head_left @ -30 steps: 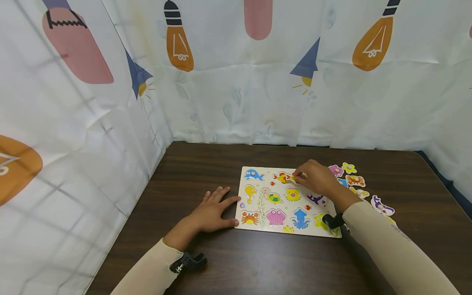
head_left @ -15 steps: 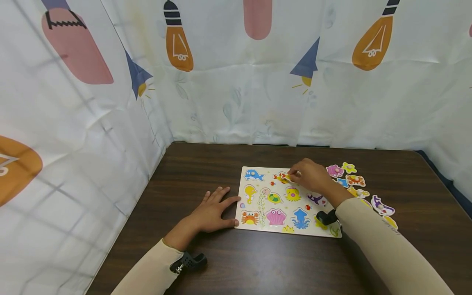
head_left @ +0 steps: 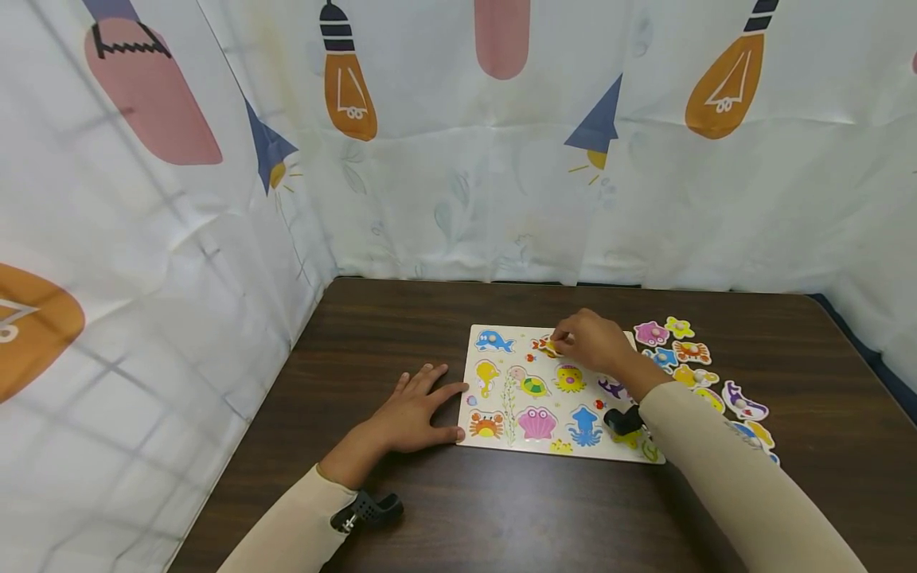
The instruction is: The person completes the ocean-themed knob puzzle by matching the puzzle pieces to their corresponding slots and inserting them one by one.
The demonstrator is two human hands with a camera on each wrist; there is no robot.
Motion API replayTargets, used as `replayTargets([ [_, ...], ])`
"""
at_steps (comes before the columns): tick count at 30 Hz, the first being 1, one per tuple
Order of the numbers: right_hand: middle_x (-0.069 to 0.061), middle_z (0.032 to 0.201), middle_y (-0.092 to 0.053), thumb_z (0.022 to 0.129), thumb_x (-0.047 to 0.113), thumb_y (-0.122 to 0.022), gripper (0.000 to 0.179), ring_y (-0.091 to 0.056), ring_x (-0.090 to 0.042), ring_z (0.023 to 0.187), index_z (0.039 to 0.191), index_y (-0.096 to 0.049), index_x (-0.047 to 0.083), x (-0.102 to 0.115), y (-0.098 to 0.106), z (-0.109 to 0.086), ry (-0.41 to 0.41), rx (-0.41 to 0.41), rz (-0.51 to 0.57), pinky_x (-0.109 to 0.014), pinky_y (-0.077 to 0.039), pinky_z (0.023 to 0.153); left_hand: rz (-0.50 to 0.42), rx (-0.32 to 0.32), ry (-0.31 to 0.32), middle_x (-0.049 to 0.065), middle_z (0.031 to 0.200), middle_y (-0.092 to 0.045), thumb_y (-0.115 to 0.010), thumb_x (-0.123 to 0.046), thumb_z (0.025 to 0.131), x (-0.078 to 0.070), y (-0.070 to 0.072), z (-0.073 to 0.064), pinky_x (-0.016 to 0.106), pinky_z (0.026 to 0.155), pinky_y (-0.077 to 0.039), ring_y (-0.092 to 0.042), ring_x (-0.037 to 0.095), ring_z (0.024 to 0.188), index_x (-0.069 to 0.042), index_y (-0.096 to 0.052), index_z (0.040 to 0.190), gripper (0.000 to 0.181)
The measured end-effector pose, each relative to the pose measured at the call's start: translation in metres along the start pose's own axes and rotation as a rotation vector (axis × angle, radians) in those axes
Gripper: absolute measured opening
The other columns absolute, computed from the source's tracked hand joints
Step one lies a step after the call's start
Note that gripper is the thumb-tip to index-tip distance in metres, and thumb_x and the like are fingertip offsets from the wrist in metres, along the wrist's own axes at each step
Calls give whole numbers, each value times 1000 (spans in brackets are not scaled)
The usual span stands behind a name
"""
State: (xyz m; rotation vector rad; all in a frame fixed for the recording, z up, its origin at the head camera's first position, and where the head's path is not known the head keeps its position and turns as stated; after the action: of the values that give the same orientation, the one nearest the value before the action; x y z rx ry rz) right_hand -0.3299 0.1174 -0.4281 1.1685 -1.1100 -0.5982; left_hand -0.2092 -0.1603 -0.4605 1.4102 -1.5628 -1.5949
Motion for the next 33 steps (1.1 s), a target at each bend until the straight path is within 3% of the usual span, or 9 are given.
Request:
replayTargets([
  [25, 3, 100, -68, 95, 29, -76, 10, -57, -19, 92, 101, -80, 22, 9, -12, 9, -4, 26, -3, -41, -52, 77, -5, -2, 6, 7, 169, -20, -66, -67, 89, -1, 2, -1, 59, 122, -5, -10, 33, 156, -37, -43, 156, 77],
  [33, 3, 105, -69, 96, 30, -74, 16, -57, -19, 100, 108, -79, 20, 8, -12, 5, 0, 54, -22, -44, -54, 84, -8, 1, 6, 7, 169, -20, -66, -67, 89, -1, 2, -1, 59, 122, -5, -10, 33, 156, -37, -43, 156, 77],
])
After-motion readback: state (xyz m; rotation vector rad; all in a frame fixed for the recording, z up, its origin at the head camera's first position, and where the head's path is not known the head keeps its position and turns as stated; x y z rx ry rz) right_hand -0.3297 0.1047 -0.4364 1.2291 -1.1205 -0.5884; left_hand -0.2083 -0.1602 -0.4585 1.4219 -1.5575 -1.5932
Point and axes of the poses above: each hand's wrist, its own z-axis towards the middle knuckle, its own y-axis out of the back of the hand, x = y × z, the point moved 8 cm from there along z, towards the middle knuckle
